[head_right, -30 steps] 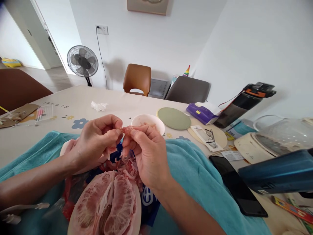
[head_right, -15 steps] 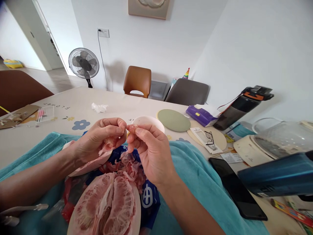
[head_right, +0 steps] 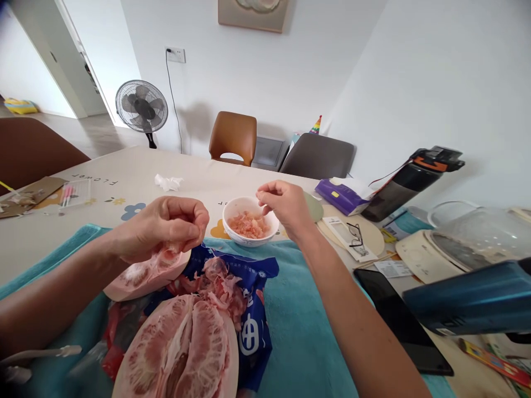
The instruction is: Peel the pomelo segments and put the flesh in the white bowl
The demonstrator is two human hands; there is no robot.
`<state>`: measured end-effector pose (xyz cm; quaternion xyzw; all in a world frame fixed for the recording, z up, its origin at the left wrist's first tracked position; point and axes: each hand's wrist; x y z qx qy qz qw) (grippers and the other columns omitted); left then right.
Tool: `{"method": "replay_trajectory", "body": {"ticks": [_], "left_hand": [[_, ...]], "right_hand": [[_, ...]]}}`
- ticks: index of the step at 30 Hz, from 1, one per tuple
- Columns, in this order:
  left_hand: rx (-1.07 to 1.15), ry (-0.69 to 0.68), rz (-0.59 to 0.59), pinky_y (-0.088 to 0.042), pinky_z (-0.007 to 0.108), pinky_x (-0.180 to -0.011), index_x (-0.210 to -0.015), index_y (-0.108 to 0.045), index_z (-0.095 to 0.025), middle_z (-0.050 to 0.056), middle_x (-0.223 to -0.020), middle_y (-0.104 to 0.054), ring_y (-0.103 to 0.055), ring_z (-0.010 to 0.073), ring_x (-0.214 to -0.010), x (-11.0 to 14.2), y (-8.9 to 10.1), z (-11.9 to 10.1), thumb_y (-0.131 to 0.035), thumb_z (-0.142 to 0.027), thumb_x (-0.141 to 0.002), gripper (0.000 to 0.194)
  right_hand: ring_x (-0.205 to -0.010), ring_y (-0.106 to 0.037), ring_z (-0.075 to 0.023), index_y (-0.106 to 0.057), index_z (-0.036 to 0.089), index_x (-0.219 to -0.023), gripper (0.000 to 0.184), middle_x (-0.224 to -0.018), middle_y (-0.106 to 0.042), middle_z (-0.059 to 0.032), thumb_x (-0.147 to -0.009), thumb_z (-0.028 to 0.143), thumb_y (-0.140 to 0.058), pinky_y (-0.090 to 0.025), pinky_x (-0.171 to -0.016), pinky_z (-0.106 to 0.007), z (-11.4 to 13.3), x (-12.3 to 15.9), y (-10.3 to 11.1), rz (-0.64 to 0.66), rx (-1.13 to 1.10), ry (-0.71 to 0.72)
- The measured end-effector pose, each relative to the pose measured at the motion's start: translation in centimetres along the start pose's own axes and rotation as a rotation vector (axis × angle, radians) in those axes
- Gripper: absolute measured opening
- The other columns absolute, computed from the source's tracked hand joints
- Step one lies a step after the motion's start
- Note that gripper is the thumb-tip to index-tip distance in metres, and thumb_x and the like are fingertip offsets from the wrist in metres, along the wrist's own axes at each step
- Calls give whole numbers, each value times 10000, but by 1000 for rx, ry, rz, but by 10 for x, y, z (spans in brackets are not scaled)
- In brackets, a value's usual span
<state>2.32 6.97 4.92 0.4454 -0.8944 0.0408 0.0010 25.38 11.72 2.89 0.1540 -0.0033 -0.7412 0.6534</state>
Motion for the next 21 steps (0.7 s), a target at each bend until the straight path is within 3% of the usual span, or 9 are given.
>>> {"method": "replay_trajectory", "body": {"ticks": [4,8,10,12,15,18,21], "left_hand": [[-320,26,98,-313,168,-419,-681,-570,-184,-71,-517,-476,-382,48,-451,2,4,-1,-583,-147,-729,61],[-777,-63,207,-301,192,-465,-579,-515,-166,-59,-533,-485,-383,55,-506,2,4,6,-597,-268,-791,250],[-940,-89,234,-329,207,-518,-624,-585,-179,-51,-612,-573,-444,67,-557,1,4,10,-580,-271,-806,204],[-1001,-87,267,-370,213,-598,-796,-694,-238,-52,-769,-674,-537,87,-659,1,3,13,-554,-222,-806,141],[-958,-75,221,-387,215,-626,-912,-736,-283,-49,-795,-692,-568,100,-695,0,2,14,-528,-188,-805,252],[-698,-15,-22,-337,203,-491,-835,-728,-232,-41,-590,-557,-478,80,-527,-5,2,12,-539,-242,-822,190],[-265,42,-285,-259,195,-404,-762,-682,-179,-35,-527,-466,-415,72,-448,-13,3,11,-529,-305,-855,219]], "right_hand": [[-472,-550,-89,-686,125,-711,68,-583,-623,-7,-693,188,-702,-452,-451,-208,-23,-9,-2,69,109,-67],[-410,-540,-95,-708,128,-810,115,-523,-613,3,-729,195,-664,-437,-426,-212,-32,-11,-4,135,184,-112],[-415,-544,-103,-697,136,-828,120,-518,-611,9,-724,179,-657,-453,-422,-216,-34,-13,-6,146,169,-146],[-415,-544,-108,-665,153,-805,98,-512,-609,17,-708,164,-663,-455,-405,-214,-36,-14,-8,143,162,-155],[-401,-538,-106,-624,161,-708,39,-497,-607,11,-712,169,-662,-436,-376,-203,-39,-16,-13,161,193,-132],[-411,-549,-110,-638,146,-642,139,-510,-624,-19,-759,220,-642,-438,-376,-206,-41,-18,-18,186,213,-115],[-397,-538,-104,-666,142,-666,154,-506,-616,-11,-779,239,-627,-426,-378,-204,-38,-17,-19,159,227,-95]]}}
Point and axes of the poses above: each hand's wrist, its own x-axis away from the middle knuckle, its own y-axis out of the back of the hand, z = x × y
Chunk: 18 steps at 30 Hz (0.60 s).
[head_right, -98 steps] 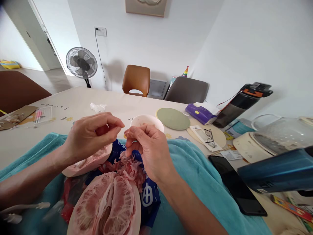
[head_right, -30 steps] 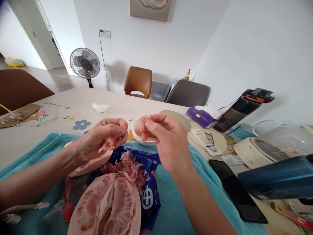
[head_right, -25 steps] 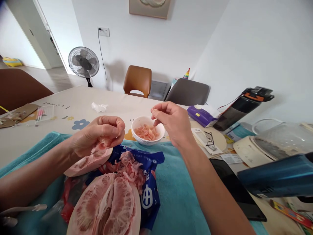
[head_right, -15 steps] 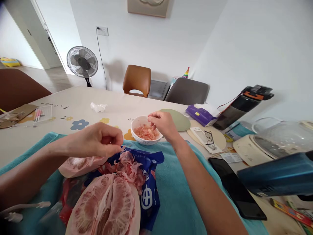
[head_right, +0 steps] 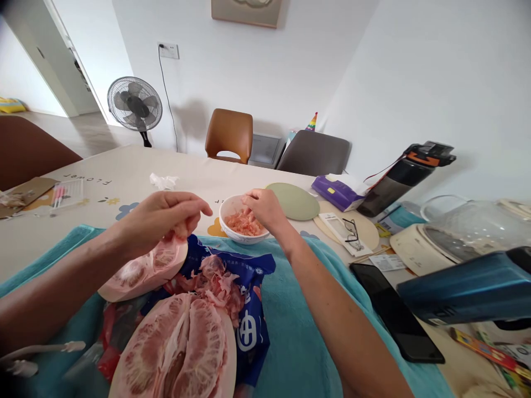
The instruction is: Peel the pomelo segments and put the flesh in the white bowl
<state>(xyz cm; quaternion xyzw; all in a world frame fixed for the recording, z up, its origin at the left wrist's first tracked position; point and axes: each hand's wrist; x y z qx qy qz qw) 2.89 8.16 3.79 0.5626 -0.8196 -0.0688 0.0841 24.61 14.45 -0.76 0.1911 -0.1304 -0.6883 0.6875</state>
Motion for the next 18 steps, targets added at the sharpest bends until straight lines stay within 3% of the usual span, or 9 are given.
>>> {"method": "replay_trajectory", "body": {"ticks": [2,7,12,18], "left_hand": [[260,80,-37,-257,191,-402,-728,-657,-150,-19,-528,-474,-416,73,-451,-6,-1,2,-516,-309,-873,258],[665,240,116,-341,186,-441,-782,-658,-106,-12,-575,-498,-428,67,-464,-15,-10,9,-545,-215,-847,170],[768,202,241,-450,228,-578,-777,-666,-93,29,-617,-571,-518,105,-545,-37,-24,4,-438,-110,-837,236],[709,122,176,-463,264,-653,-655,-629,-85,43,-598,-576,-538,119,-576,-81,-37,-1,-461,-39,-825,243]], "right_hand": [[-416,-548,-103,-676,144,-675,167,-524,-620,-10,-786,260,-627,-430,-395,-202,5,5,2,-41,-3,29],[-497,-582,-112,-697,146,-692,289,-626,-663,-37,-817,399,-632,-466,-446,-214,20,24,10,-159,-61,137],[-552,-609,-113,-696,150,-769,259,-787,-692,-52,-809,403,-658,-485,-446,-209,27,32,13,-90,-212,176],[-551,-615,-115,-677,153,-819,311,-742,-654,-33,-823,463,-646,-501,-438,-207,20,31,18,22,-273,133]]}}
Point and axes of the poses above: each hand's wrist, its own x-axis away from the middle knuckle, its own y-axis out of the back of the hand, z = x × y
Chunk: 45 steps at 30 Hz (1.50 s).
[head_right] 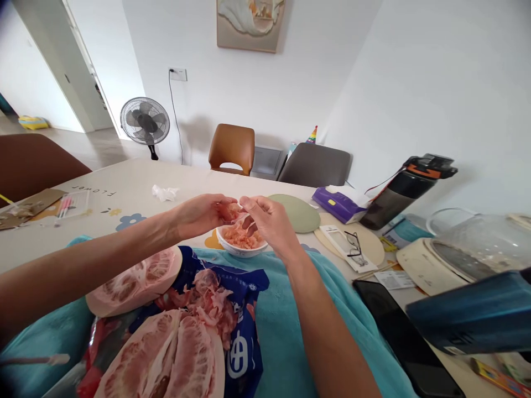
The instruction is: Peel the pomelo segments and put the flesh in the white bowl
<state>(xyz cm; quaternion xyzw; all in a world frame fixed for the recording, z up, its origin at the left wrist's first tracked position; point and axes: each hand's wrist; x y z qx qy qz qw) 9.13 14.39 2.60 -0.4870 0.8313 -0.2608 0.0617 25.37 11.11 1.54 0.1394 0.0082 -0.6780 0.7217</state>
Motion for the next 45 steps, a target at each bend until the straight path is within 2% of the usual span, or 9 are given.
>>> {"method": "replay_trajectory", "body": {"ticks": [4,13,21,29,33,35,38,41,45], "left_hand": [[-1,-52,28,-455,266,-667,-593,-595,-105,28,-565,-558,-514,109,-550,-12,-5,4,-458,-12,-793,260],[54,-138,42,-475,274,-749,-634,-603,-107,52,-616,-604,-577,132,-639,-18,-6,6,-464,-86,-858,265],[136,-81,-32,-506,227,-835,-948,-605,-78,92,-861,-687,-659,112,-772,-38,4,7,-372,140,-722,391],[166,28,1,-563,353,-843,-913,-598,-55,157,-834,-704,-717,221,-825,-44,17,5,-332,-124,-929,275],[133,3,-8,-558,359,-826,-1130,-551,-105,94,-870,-724,-723,194,-793,-45,19,9,-407,-108,-933,244],[49,-41,-10,-544,393,-836,-1305,-458,-160,72,-908,-734,-725,203,-780,-47,21,13,-508,-103,-897,415],[-128,-81,45,-461,429,-961,-1400,-398,-130,125,-998,-737,-699,233,-956,-52,24,17,-604,-21,-787,656],[-169,-58,125,-333,397,-1083,-1308,-523,-57,200,-1204,-673,-564,237,-1230,-55,25,17,-516,103,-671,657],[-111,-38,182,-357,402,-1073,-1257,-573,-69,188,-1398,-544,-529,252,-1265,-55,23,13,-439,70,-668,619]], "right_hand": [[-577,-641,-137,-638,153,-904,217,-736,-658,-22,-769,305,-712,-567,-491,-251,-4,1,1,-69,49,-45],[-502,-627,-137,-626,162,-755,29,-564,-627,6,-739,182,-638,-589,-485,-269,-10,-3,-3,-256,44,-21],[-518,-585,-109,-614,165,-681,50,-617,-591,21,-657,176,-656,-595,-509,-283,-16,-8,3,-280,-254,-71],[-527,-586,-112,-607,162,-692,76,-607,-580,25,-641,172,-662,-583,-531,-284,-20,-10,11,-289,-347,-68],[-539,-582,-105,-607,163,-688,66,-641,-587,20,-654,177,-661,-573,-534,-273,-20,-10,11,-286,-341,-51],[-542,-578,-102,-611,163,-691,63,-656,-590,18,-659,181,-663,-568,-533,-269,-20,-10,11,-288,-339,-40],[-534,-570,-102,-612,163,-687,65,-645,-583,21,-654,184,-665,-564,-530,-274,-18,-9,11,-303,-340,-40],[-528,-565,-104,-603,170,-680,70,-616,-569,27,-657,195,-665,-556,-527,-272,-15,-9,11,-312,-331,-52],[-536,-571,-107,-598,175,-688,75,-619,-572,26,-660,201,-662,-558,-536,-274,-14,-8,11,-299,-330,-46]]}}
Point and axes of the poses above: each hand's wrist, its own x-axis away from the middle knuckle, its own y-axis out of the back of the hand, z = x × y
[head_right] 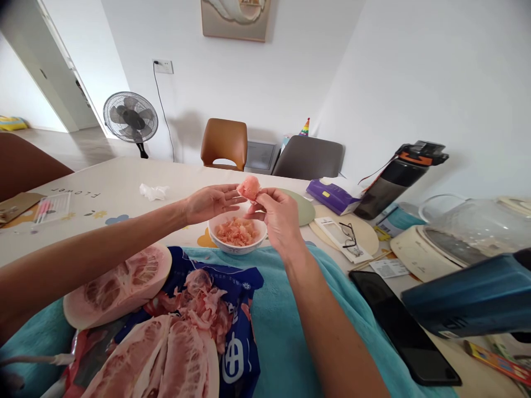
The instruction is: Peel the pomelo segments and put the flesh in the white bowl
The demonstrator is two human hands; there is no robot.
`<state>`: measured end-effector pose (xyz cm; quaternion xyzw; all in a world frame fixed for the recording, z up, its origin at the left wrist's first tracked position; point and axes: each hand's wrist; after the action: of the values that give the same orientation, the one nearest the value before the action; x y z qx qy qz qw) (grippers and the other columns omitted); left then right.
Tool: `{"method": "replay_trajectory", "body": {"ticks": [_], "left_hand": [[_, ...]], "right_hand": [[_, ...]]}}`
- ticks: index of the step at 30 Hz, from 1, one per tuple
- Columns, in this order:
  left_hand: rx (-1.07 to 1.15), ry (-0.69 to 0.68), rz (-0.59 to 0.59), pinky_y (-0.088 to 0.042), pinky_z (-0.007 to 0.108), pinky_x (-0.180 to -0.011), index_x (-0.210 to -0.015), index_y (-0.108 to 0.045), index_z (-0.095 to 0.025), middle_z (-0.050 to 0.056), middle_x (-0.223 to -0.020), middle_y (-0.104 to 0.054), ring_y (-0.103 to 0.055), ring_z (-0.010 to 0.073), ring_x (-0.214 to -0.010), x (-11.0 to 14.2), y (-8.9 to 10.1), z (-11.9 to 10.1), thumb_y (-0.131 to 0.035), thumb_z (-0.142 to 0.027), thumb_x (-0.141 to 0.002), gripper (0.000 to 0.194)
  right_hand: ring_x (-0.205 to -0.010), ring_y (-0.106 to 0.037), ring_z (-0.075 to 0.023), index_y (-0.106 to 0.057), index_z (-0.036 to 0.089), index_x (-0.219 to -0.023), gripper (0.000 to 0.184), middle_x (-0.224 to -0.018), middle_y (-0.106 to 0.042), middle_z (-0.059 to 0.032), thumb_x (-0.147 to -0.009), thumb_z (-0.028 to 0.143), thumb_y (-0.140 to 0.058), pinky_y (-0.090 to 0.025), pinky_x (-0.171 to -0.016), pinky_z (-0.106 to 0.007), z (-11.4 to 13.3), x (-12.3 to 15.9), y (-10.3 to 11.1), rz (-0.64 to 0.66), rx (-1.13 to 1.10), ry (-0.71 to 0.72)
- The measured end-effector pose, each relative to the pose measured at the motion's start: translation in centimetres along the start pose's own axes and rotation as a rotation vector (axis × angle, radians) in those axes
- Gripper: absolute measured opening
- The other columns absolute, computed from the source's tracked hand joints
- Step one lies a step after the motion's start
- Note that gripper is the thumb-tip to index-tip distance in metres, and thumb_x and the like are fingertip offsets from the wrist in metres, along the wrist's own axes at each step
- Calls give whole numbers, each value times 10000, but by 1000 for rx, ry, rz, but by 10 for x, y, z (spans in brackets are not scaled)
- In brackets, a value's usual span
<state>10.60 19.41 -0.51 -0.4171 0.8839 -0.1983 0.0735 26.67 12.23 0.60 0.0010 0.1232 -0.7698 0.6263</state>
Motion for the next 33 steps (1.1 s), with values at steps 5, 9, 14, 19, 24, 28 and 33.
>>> {"method": "replay_trajectory", "body": {"ticks": [5,9,14,19,24,28,33], "left_hand": [[15,7,35,-459,428,-981,-1308,-538,-120,172,-1371,-567,-670,242,-1051,5,-3,-3,-428,67,-684,661],[-5,-16,62,-507,417,-922,-1342,-512,-199,120,-1302,-621,-711,225,-948,6,-3,-1,-451,45,-757,636],[-67,-75,17,-561,329,-723,-1390,-454,-199,96,-1071,-700,-729,183,-725,3,-1,2,-573,5,-769,664],[-157,-113,-40,-534,288,-672,-1372,-479,-241,133,-1298,-612,-702,144,-720,2,-1,6,-664,32,-679,767],[12,-61,29,-483,378,-916,-1358,-490,-204,145,-1436,-505,-707,196,-928,2,0,6,-560,63,-723,693],[92,-26,86,-424,443,-1000,-1451,-372,-218,139,-1480,-463,-697,231,-990,4,-1,3,-548,-111,-861,625],[-144,-113,17,-342,431,-1086,-1552,-106,-245,112,-1469,-486,-696,246,-1009,12,-7,1,-561,-314,-912,789]], "right_hand": [[-523,-569,-112,-602,170,-688,68,-596,-567,27,-655,187,-658,-564,-525,-281,1,2,-2,2,-19,9],[-514,-560,-107,-607,171,-693,62,-588,-581,23,-657,184,-656,-563,-523,-277,2,3,-3,-1,-13,20],[-516,-564,-107,-598,171,-688,66,-603,-578,25,-654,183,-653,-568,-544,-290,2,3,-4,-5,-12,4],[-506,-531,-88,-591,173,-678,64,-583,-557,40,-663,158,-652,-584,-679,-344,-1,3,-5,14,-61,21],[-525,-533,-90,-593,177,-665,63,-572,-571,34,-667,147,-649,-553,-769,-349,-6,1,-6,4,-123,54],[-554,-537,-89,-581,189,-664,64,-613,-571,35,-692,171,-636,-538,-786,-341,-9,1,-8,-36,-142,90],[-532,-522,-79,-578,193,-669,77,-605,-552,51,-696,162,-644,-546,-793,-355,-11,3,-11,-50,-183,133]]}}
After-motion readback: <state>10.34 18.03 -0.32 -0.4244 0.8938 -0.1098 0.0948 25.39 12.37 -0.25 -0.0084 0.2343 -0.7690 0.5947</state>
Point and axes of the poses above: each hand's wrist, its own x-axis away from the middle knuckle, its own y-axis out of the back of the hand, z = x × y
